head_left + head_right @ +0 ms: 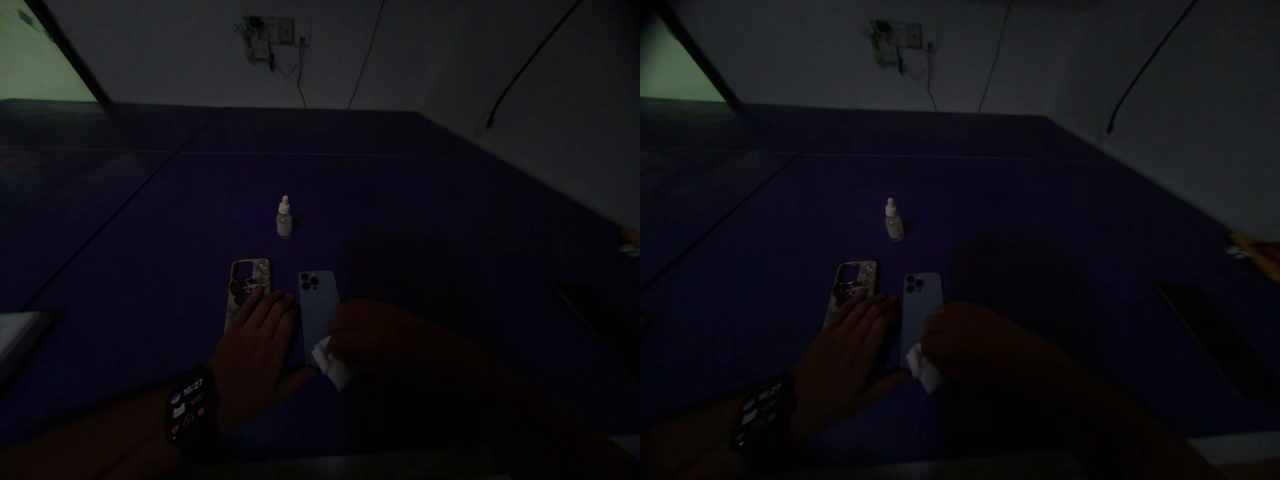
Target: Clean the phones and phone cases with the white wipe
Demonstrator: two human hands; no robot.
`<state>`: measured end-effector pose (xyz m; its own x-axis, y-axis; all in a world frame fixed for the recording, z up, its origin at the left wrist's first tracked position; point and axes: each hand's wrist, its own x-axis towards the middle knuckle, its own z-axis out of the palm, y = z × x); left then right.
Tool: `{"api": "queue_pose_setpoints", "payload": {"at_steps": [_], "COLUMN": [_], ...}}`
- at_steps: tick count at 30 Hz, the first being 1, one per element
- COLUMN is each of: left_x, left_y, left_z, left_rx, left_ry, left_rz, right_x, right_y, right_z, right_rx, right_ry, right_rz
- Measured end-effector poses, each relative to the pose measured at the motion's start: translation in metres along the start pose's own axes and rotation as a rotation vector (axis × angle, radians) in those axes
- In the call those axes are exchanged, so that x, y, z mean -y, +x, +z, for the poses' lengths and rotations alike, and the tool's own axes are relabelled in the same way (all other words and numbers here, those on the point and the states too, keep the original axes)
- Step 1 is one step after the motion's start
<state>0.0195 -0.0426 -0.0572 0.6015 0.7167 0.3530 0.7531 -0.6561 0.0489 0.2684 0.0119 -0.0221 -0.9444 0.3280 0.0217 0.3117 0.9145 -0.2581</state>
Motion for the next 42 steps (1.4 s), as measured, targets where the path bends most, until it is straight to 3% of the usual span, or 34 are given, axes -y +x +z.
{"api": "queue_pose_setpoints", "payload": {"at_steps": [6,11,16,21,26,31,36,42], "left_x": [0.0,0.001,0.001,0.0,0.0,0.0,0.0,0.0], "left_y": [0.0,-0.001,-0.001,-0.001,0.0,0.0,0.0,0.0], "left_z": [0.001,0.001,0.0,-0.001,-0.001,0.0,0.0,-0.001], "left_rx": [-0.006,-0.007,0.003,-0.006,0.003,0.003,0.002,0.001], "left_ry": [0.0,0.0,0.019,0.01,0.009,0.011,0.016,0.005], "left_rz": [0.004,0.006,0.009,0.012,-0.002,0.003,0.001,0.001], "right_x": [-0.001,0.002,0.0,0.004,-0.001,0.001,-0.001,0.002], "right_y": [-0.001,0.003,-0.001,0.002,-0.001,0.002,0.001,0.004], "right_z": [-0.007,-0.001,-0.001,0.004,0.004,0.007,0.007,0.004], "right_rx": [-0.013,-0.023,-0.063,-0.031,-0.072,-0.057,-0.086,-0.05], "right_ry": [0.001,0.011,-0.026,0.004,-0.05,-0.012,-0.031,-0.049], "right_rz": [0.081,-0.032,0.15,0.0,0.11,-0.039,0.104,0.019]}}
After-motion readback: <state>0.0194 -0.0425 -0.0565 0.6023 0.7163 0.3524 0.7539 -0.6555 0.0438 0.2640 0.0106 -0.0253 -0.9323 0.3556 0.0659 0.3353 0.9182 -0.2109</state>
